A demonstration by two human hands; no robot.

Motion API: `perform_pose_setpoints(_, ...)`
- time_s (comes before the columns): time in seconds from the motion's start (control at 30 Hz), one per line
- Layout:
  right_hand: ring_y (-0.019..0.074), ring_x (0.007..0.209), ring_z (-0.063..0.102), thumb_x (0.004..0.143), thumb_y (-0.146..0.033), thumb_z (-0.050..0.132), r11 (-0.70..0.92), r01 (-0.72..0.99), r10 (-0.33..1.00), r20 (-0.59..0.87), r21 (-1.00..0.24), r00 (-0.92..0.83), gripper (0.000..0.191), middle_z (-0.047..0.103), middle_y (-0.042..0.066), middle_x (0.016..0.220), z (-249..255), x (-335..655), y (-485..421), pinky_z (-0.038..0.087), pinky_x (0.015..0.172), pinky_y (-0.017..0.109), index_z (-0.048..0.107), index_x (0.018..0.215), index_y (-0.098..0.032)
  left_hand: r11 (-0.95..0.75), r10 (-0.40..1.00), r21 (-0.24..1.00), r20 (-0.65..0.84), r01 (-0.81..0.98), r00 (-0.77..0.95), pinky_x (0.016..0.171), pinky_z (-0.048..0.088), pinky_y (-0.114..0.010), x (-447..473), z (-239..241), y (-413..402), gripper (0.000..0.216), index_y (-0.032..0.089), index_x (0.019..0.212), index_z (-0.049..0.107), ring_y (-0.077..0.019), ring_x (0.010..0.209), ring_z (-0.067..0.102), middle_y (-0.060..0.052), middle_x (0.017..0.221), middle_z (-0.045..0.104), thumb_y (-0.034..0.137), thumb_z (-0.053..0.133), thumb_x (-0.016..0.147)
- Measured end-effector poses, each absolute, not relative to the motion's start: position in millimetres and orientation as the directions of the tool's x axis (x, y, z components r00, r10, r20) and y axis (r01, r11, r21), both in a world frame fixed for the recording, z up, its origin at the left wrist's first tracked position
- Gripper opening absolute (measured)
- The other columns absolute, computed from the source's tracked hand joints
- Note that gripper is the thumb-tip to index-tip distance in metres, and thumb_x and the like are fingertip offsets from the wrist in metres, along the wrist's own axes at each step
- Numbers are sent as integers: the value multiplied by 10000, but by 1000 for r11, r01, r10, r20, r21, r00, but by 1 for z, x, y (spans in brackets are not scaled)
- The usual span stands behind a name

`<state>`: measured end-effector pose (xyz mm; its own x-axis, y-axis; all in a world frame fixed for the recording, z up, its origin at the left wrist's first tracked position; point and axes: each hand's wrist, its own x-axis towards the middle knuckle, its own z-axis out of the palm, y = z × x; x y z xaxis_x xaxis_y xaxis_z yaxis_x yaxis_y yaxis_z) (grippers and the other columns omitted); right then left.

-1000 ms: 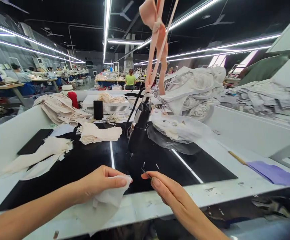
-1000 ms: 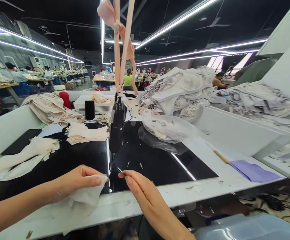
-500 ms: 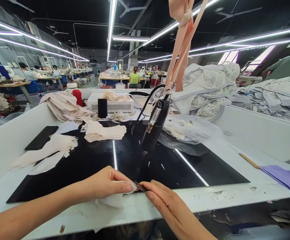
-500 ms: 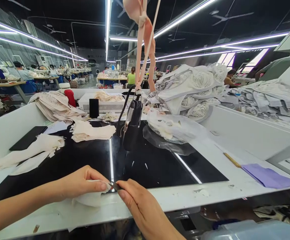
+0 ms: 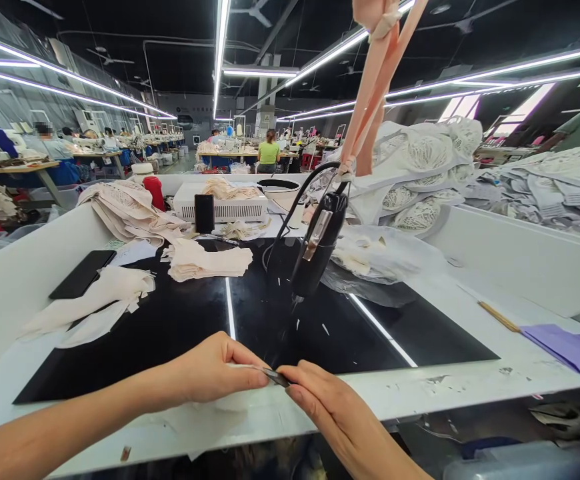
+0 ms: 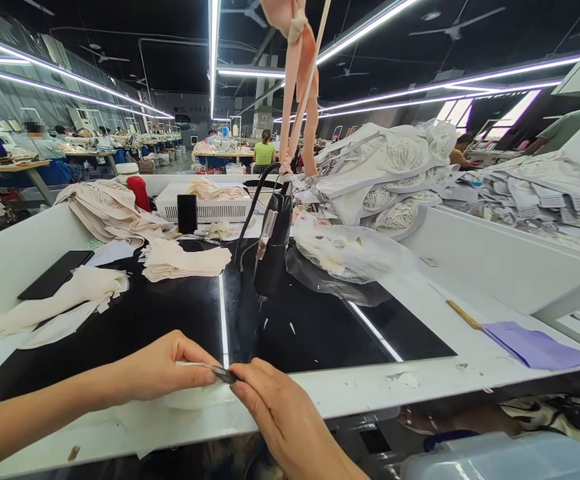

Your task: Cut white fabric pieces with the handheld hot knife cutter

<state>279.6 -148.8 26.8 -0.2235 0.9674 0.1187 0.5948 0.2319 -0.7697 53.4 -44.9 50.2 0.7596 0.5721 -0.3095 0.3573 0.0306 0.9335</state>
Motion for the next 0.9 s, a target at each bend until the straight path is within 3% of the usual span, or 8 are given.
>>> perform_pose_setpoints(0.23, 200, 803, 677, 1082, -720, 302, 184, 614, 976, 66, -768, -210, 671, 666, 39, 875, 25, 279, -149, 514, 743, 316, 782, 1210, -269, 7, 584, 924, -313, 381, 749, 651, 311, -276, 54, 51, -48, 463, 159, 1053, 897, -148, 691, 432, -5, 701, 631, 490, 705, 793)
perform_pose_setpoints(0.67, 219, 897, 710, 1066, -735, 346, 120, 590, 984, 16, -799, -178, 662, 711, 55, 948, 25, 280, -152, 546, 823, 323, 783, 1261, -279, -24, 578, 929, -289, 370, 763, 695, 388, -272, 51, 52, -47, 462, 176, 1098, 891, -170, 725, 534, -30, 804, 765, 484, 706, 807)
perform_pose_setpoints(0.9, 226, 897, 719, 1083, -704, 338, 157, 601, 981, 55, -784, -185, 640, 727, 59, 938, 20, 280, -151, 559, 820, 326, 790, 1221, -273, -20, 574, 925, -300, 379, 762, 654, 361, -268, 51, 51, -48, 438, 147, 1042, 893, -159, 694, 498, -19, 746, 717, 455, 685, 809)
